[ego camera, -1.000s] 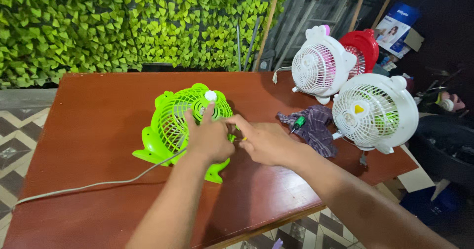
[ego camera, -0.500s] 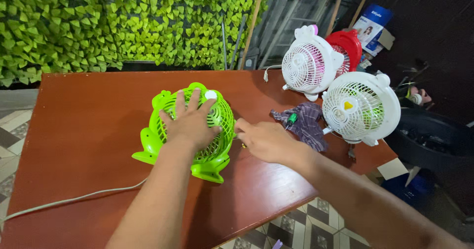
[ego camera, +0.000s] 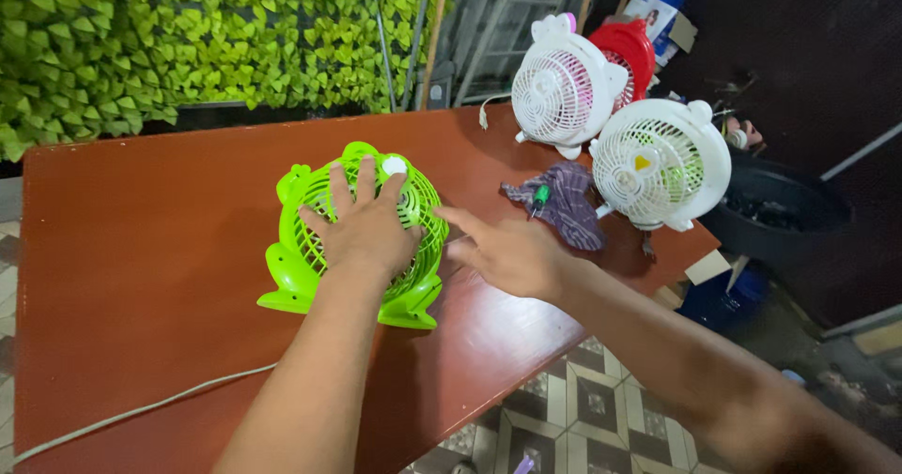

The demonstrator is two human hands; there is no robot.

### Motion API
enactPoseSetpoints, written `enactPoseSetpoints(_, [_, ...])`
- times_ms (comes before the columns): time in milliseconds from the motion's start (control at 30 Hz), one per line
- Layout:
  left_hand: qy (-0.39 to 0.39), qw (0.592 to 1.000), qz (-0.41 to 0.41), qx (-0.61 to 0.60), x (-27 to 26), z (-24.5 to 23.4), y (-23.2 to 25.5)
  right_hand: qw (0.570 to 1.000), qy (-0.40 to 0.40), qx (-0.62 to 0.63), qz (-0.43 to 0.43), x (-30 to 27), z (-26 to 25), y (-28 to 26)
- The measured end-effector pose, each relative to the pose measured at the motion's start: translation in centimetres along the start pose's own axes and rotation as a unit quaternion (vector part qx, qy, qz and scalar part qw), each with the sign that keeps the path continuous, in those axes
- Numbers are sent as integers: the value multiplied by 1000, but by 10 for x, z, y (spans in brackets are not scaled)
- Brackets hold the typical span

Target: The person uses a screwdriver to unscrew the protective grills of several small decorative desk fans, wipes them with a cloth, and reassembles them on a table.

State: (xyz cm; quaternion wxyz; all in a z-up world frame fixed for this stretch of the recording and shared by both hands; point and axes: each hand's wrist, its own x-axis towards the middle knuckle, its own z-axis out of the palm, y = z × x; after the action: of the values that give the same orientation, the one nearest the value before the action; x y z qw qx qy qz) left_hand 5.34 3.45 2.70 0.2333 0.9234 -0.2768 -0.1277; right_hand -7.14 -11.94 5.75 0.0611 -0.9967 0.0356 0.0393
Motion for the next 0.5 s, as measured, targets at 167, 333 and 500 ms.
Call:
enactPoseSetpoints(167, [13, 1000, 10, 3, -2, 0, 0, 1000, 15, -2, -1, 1, 0, -4])
enactPoseSetpoints(333, [7, 1000, 9, -4, -1, -1, 0, 996, 31, -22, 80, 0, 11, 1])
enactPoseSetpoints(500, [-1, 1000, 9, -2, -1, -1, 0, 987, 122, 60, -89, 5, 20, 20])
